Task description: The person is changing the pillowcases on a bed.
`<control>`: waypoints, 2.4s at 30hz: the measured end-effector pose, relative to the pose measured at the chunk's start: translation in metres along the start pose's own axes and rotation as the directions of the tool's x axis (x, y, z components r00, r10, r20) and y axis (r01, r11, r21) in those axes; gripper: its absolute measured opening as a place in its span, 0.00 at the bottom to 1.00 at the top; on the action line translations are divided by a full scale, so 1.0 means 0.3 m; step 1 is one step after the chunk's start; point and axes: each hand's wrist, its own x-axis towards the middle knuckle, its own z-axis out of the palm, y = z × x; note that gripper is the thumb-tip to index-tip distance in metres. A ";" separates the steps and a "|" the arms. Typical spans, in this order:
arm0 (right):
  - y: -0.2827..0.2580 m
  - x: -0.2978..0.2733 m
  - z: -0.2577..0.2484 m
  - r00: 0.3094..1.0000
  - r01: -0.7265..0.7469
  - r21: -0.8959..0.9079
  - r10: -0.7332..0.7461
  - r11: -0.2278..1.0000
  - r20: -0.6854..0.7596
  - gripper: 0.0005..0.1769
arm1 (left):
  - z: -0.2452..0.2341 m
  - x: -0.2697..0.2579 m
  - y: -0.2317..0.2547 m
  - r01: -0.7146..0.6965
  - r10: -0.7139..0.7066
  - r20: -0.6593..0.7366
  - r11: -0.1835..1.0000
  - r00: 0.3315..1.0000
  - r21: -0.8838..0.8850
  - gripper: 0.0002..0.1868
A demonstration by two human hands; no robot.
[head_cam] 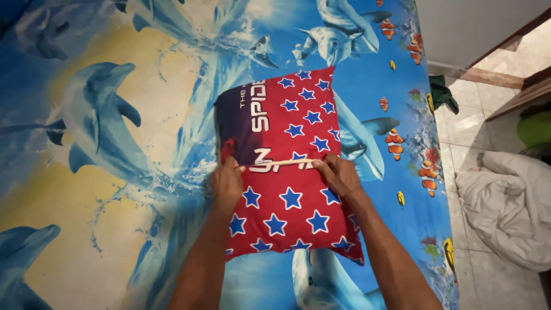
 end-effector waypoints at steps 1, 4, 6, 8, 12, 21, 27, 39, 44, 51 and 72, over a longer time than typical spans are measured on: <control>-0.020 0.003 0.010 1.000 0.002 0.000 -0.002 1.000 0.002 0.27 | -0.018 -0.016 0.052 0.002 -0.002 -0.001 1.000 1.000 0.001 0.10; -0.121 -0.013 0.044 0.987 -0.011 0.171 0.038 0.985 -0.154 0.29 | -0.098 -0.097 0.249 -0.268 0.267 -0.302 0.963 0.915 0.038 0.12; -0.248 -0.048 0.074 0.994 0.037 0.112 -0.025 0.993 -0.110 0.23 | -0.187 -0.191 0.434 -0.394 0.384 -0.091 0.899 0.919 -0.190 0.14; -0.292 -0.052 0.037 0.955 0.239 0.385 -0.288 0.891 0.073 0.18 | -0.284 -0.214 0.478 -0.431 0.425 -0.073 0.886 0.902 -0.168 0.21; -0.358 -0.025 -0.007 0.974 0.223 0.199 -0.225 0.954 -0.010 0.10 | -0.273 -0.236 0.237 -0.386 0.386 -0.015 0.923 0.922 0.007 0.39; -0.148 -0.003 0.011 0.736 0.518 -0.025 -0.460 0.855 -0.496 0.15 | -0.167 -0.164 0.175 -0.378 0.375 0.114 0.926 0.920 0.010 0.29; 0.323 -0.120 0.079 0.900 -0.433 0.394 0.413 0.811 0.139 0.39 | -0.084 -0.109 0.154 -0.219 0.221 0.092 0.975 0.971 -0.033 0.18; -0.465 -0.236 -0.301 0.569 0.471 -0.202 -0.471 0.859 -0.674 0.21 | -0.126 0.002 0.138 0.009 -0.086 -0.131 0.868 0.988 -0.497 0.07; -0.625 -0.381 -0.281 0.168 0.884 -0.437 -0.985 0.163 -0.028 0.09 | -0.016 -0.051 0.105 -0.020 0.090 0.075 0.760 0.993 -0.650 0.16; 0.007 -0.470 0.138 0.468 0.883 -0.190 -0.844 0.430 0.263 0.15 | -0.075 -0.411 -0.137 0.006 0.089 0.353 0.965 0.931 -0.261 0.37; 1.006 -0.574 0.351 0.985 -0.139 0.423 0.171 0.895 -0.037 0.18 | 0.016 -0.416 -0.108 0.242 -0.231 -0.102 0.962 0.968 0.123 0.40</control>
